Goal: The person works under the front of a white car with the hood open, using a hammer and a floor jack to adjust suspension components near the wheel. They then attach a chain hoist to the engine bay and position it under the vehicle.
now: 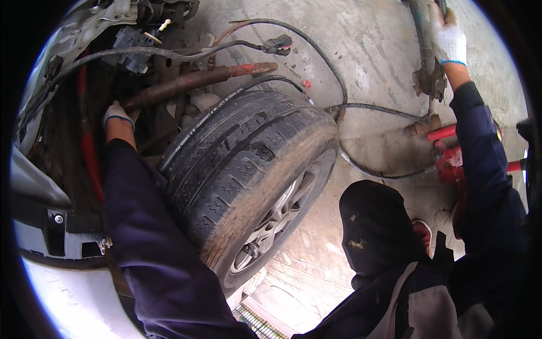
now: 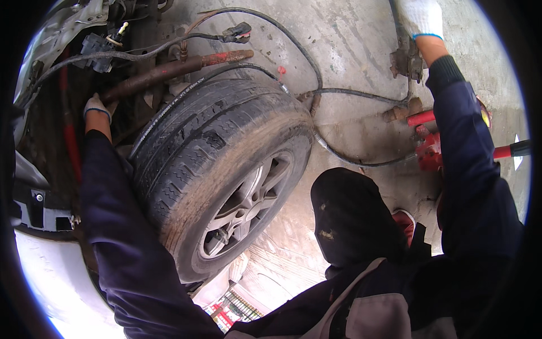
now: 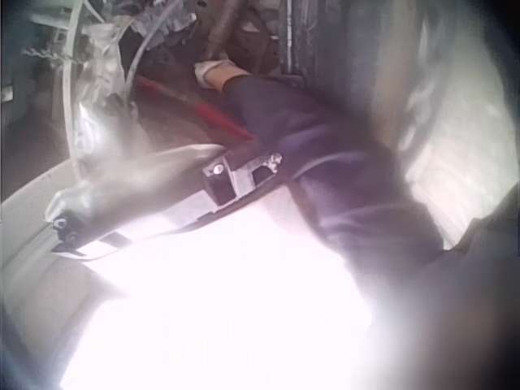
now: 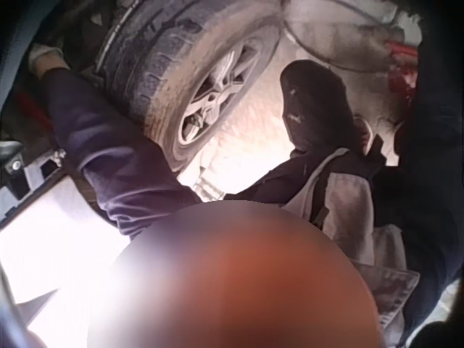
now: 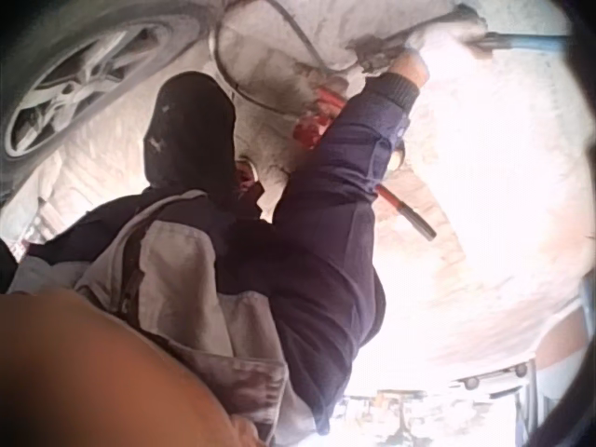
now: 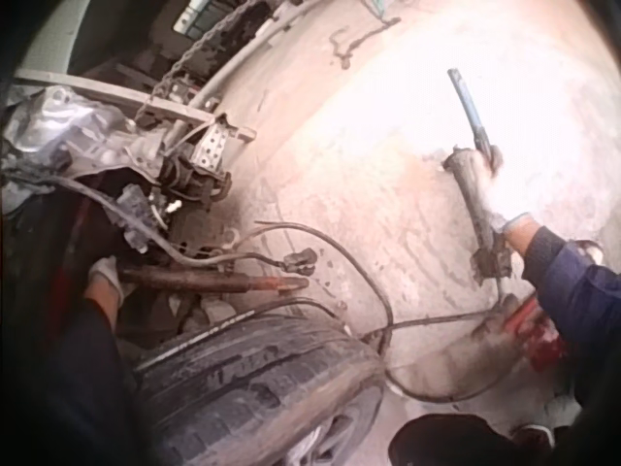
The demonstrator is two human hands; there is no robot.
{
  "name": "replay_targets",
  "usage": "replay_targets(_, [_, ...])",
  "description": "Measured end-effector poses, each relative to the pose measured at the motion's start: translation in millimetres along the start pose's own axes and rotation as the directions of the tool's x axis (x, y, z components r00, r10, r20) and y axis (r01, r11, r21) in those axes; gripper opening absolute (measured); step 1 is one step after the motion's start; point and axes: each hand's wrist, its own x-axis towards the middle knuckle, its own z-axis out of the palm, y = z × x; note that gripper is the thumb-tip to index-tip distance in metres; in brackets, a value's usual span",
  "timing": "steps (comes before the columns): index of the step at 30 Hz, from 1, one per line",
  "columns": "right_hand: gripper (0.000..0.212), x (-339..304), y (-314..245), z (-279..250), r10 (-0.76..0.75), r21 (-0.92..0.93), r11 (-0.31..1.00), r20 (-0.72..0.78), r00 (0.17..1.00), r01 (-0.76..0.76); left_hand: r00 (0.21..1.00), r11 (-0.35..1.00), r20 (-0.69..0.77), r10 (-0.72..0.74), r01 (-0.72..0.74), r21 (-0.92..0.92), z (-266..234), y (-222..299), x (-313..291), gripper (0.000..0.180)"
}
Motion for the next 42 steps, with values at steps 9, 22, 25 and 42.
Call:
replay_targets(9, [0.055, 12, 45, 7, -0.178, -0.278, 0.947, -0.044, 0.983, 0.159, 0.998, 0.999, 0.052, 0.026, -0.027, 0.019, -1, -2, 10, 0.046])
replay_targets(22, [0.061, 22, 14, 7, 0.035, -0.059, 0.998, 0.09, 0.995, -0.03, 0.999, 0.999, -0.004, 0.049, -0.049, -0.001, -3, -1, 13, 0.049])
replay_targets(25, [0.057, 3, 16, -15, -0.064, -0.103, 0.993, -0.045, 0.997, 0.059, 0.999, 0.999, -0.023, 0.039, -0.038, 0.012, -2, -1, 16, 0.048])
replay_targets(42, [0.073, 42, 59, 35, 0.012, -0.407, 0.913, 0.121, 0.993, 0.039, 0.999, 0.999, 0.042, 0.034, -0.032, -0.036, -6, -2, 28, 0.051])
